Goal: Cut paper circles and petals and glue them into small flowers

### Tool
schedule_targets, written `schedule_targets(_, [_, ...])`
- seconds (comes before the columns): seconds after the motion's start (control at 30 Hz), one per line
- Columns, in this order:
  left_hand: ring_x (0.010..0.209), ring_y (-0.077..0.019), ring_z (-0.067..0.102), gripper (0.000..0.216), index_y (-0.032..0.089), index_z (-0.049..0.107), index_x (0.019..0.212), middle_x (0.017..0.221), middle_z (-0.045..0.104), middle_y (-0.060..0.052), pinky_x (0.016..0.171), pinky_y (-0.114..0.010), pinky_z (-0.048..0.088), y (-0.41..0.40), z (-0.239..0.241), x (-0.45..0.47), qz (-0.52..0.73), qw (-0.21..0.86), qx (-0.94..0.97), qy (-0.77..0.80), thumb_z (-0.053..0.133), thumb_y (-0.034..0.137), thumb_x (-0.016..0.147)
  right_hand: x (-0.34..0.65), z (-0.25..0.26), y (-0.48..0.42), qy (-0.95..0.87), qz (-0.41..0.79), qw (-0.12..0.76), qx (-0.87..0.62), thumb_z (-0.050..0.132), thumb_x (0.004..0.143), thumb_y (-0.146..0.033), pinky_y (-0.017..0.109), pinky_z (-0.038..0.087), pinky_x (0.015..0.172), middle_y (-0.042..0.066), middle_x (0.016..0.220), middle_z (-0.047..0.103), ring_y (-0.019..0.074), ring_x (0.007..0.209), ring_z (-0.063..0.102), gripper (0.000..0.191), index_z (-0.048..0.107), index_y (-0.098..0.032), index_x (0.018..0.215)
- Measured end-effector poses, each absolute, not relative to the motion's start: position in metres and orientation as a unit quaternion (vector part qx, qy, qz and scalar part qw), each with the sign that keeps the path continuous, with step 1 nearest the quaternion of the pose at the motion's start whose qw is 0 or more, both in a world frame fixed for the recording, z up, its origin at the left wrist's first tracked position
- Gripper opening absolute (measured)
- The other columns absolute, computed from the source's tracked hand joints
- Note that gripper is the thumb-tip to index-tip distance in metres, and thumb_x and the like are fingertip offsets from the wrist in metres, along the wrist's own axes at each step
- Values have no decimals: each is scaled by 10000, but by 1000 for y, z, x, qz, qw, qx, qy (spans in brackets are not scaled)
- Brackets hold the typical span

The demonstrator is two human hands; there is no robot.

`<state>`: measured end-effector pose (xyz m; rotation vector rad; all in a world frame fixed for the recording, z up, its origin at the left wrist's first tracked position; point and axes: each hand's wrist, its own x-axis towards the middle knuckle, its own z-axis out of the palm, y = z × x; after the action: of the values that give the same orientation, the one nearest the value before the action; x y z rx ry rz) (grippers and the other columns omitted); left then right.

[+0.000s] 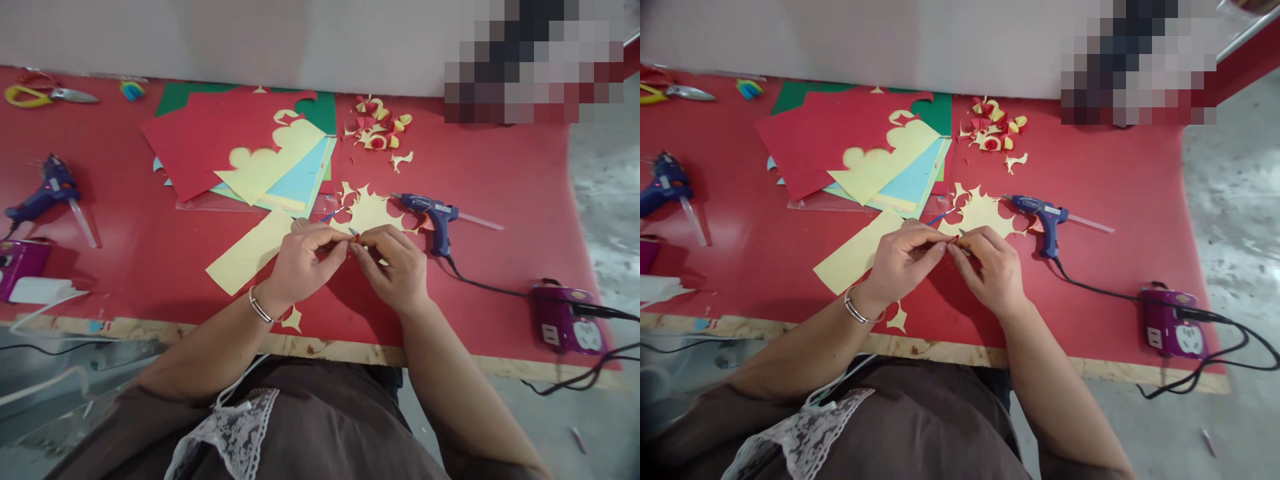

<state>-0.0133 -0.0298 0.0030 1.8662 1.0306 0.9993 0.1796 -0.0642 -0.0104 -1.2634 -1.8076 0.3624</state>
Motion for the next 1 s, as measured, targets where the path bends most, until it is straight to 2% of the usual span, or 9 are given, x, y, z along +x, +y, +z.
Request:
schedule_targets(0.1, [854, -178, 744, 167, 199, 843, 1007, 960, 835, -67, 750, -283, 606, -32, 2, -12, 390, 427, 710, 401, 691, 264, 984, 180, -11, -64, -731, 140, 445, -499, 647, 1063, -291, 333, 554, 666, 63, 897, 739, 189, 766, 694, 161, 704, -235, 923])
schedule_targets(0.3, [868, -167, 759, 192, 190, 844, 1058, 1064, 838, -74, 758, -257, 642, -32, -2, -8, 372, 495, 672, 407, 778, 320, 933, 179, -9, -65, -727, 136, 444, -506, 601, 1087, -327, 360, 558, 714, 62, 865, 734, 205, 784, 699, 233, 705, -243, 896])
schedule_targets(0.47, [820, -175, 742, 128, 217, 841, 987, 903, 820, -50, 743, -280, 596, -24, -1, -16, 391, 406, 710, 422, 749, 305, 979, 181, -5, -66, -723, 117, 449, -512, 613, 1083, -330, 335, 517, 677, 53, 841, 716, 179, 735, 664, 261, 679, -233, 849])
schedule_targets(0.53, [781, -181, 736, 157, 214, 815, 988, 873, 804, -54, 684, -285, 573, -18, -2, -22, 400, 398, 698, 441, 747, 355, 992, 185, -3, -67, -715, 99, 446, -529, 632, 1072, -334, 320, 483, 631, 43, 804, 694, 168, 691, 625, 263, 667, -235, 831])
schedule_targets(0.63, [622, -153, 672, 190, 208, 774, 1011, 782, 764, -33, 569, -271, 516, -11, -3, -29, 392, 422, 685, 446, 724, 391, 1005, 191, -1, -66, -692, 83, 432, -573, 653, 1051, -347, 302, 450, 579, 36, 788, 685, 161, 652, 585, 232, 679, -239, 847])
schedule_targets(0.73, [665, -147, 680, 126, 201, 777, 993, 804, 777, -27, 617, -260, 533, -12, 1, -28, 352, 418, 727, 416, 718, 312, 990, 193, -3, -66, -691, 109, 410, -586, 695, 1001, -307, 288, 470, 572, 37, 929, 740, 144, 632, 585, 77, 726, -239, 1018])
schedule_targets(0.83, [779, -153, 718, 103, 203, 792, 1010, 905, 811, -31, 710, -255, 565, -15, 5, -25, 309, 412, 774, 368, 700, 216, 965, 192, -9, -65, -725, 153, 391, -547, 668, 988, -243, 289, 499, 608, 63, 1070, 745, 135, 658, 620, 97, 726, -227, 1064])
schedule_targets(1.0, [766, -147, 714, 93, 209, 762, 1038, 930, 806, -30, 719, -269, 562, -9, -2, -31, 323, 401, 759, 399, 700, 228, 971, 192, -16, -63, -759, 161, 325, -540, 635, 985, -196, 298, 451, 630, 48, 913, 702, 158, 685, 615, 85, 696, -211, 927])
